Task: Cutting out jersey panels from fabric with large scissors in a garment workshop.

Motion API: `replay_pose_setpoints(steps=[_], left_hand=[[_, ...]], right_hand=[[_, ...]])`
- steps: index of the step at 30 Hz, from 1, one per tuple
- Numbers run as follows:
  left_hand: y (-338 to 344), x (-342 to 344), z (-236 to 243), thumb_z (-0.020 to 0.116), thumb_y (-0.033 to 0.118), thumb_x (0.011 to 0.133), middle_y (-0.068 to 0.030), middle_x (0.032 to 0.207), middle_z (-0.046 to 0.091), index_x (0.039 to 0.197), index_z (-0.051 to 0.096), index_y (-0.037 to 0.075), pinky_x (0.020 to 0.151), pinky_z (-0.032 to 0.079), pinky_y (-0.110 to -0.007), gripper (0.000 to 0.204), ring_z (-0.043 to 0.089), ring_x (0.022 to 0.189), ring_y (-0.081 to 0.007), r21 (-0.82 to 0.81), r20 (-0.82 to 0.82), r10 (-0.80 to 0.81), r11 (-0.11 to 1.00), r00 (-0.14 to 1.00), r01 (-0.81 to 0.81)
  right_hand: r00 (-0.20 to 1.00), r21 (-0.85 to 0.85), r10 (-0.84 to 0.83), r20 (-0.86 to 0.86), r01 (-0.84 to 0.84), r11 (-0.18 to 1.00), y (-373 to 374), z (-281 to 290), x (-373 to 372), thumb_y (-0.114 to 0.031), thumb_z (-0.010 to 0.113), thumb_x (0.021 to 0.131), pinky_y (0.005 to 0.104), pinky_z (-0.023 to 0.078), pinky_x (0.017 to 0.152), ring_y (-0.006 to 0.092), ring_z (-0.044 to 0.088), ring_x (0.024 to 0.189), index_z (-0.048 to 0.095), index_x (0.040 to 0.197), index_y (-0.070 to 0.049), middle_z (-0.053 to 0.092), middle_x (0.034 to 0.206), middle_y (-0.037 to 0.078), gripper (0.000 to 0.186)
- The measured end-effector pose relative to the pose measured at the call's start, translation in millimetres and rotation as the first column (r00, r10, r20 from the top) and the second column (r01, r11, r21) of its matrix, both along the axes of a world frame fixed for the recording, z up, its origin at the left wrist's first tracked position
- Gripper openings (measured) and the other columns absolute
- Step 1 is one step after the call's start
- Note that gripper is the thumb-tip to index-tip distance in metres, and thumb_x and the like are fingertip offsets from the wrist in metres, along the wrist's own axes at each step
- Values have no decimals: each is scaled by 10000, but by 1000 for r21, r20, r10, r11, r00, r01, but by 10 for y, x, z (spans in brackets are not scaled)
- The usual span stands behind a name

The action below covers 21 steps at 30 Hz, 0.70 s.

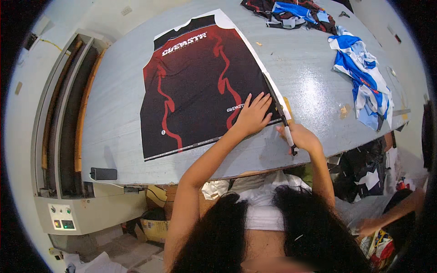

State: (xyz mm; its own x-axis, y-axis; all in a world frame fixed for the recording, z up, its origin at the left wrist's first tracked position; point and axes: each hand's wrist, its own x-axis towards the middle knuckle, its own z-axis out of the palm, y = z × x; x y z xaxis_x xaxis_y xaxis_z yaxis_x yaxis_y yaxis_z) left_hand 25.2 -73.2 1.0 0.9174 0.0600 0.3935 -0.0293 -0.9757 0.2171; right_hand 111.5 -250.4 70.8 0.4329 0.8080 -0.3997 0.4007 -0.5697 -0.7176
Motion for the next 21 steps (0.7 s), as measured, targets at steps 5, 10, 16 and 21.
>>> replay_pose_setpoints(steps=[5, 10, 16, 21], left_hand=[[3, 2, -11, 491, 266, 836, -109, 1331, 384, 1248, 423, 16, 1037, 182, -511, 487, 306, 1271, -259, 8, 4, -7, 1000, 1000, 7], [1, -8, -14, 501, 263, 827, -111, 1322, 399, 1241, 431, 13, 1031, 195, -514, 489, 318, 1263, -265, 14, 17, -4, 1000, 1000, 4], [-6, -12, -5, 488, 272, 841, -109, 1338, 383, 1243, 430, 14, 1034, 188, -512, 482, 310, 1267, -263, -3, 5, -9, 1000, 1000, 9], [2, -16, -1, 471, 280, 851, -107, 1344, 374, 1252, 418, 14, 1035, 185, -514, 484, 304, 1270, -262, 5, -2, -8, 1000, 1000, 8]], right_hand=[[999, -62, 2, -47, -5, 998, 14, -60, 49, -475, 492, 855, 308, 437, 407, 183, 543, 407, 514, 684, 14, 485, 538, 57, 518], [987, -111, -73, -144, 57, 992, 98, -15, 64, -491, 489, 853, 301, 433, 393, 180, 541, 407, 516, 667, 6, 484, 538, 57, 531], [992, -143, -60, -108, 44, 989, 159, 10, 76, -487, 468, 868, 296, 426, 384, 194, 561, 412, 501, 638, 13, 490, 534, 65, 551], [997, -85, 54, -53, -58, 995, 139, -18, 133, -495, 431, 883, 297, 439, 401, 201, 572, 418, 508, 637, 26, 500, 530, 71, 581]])
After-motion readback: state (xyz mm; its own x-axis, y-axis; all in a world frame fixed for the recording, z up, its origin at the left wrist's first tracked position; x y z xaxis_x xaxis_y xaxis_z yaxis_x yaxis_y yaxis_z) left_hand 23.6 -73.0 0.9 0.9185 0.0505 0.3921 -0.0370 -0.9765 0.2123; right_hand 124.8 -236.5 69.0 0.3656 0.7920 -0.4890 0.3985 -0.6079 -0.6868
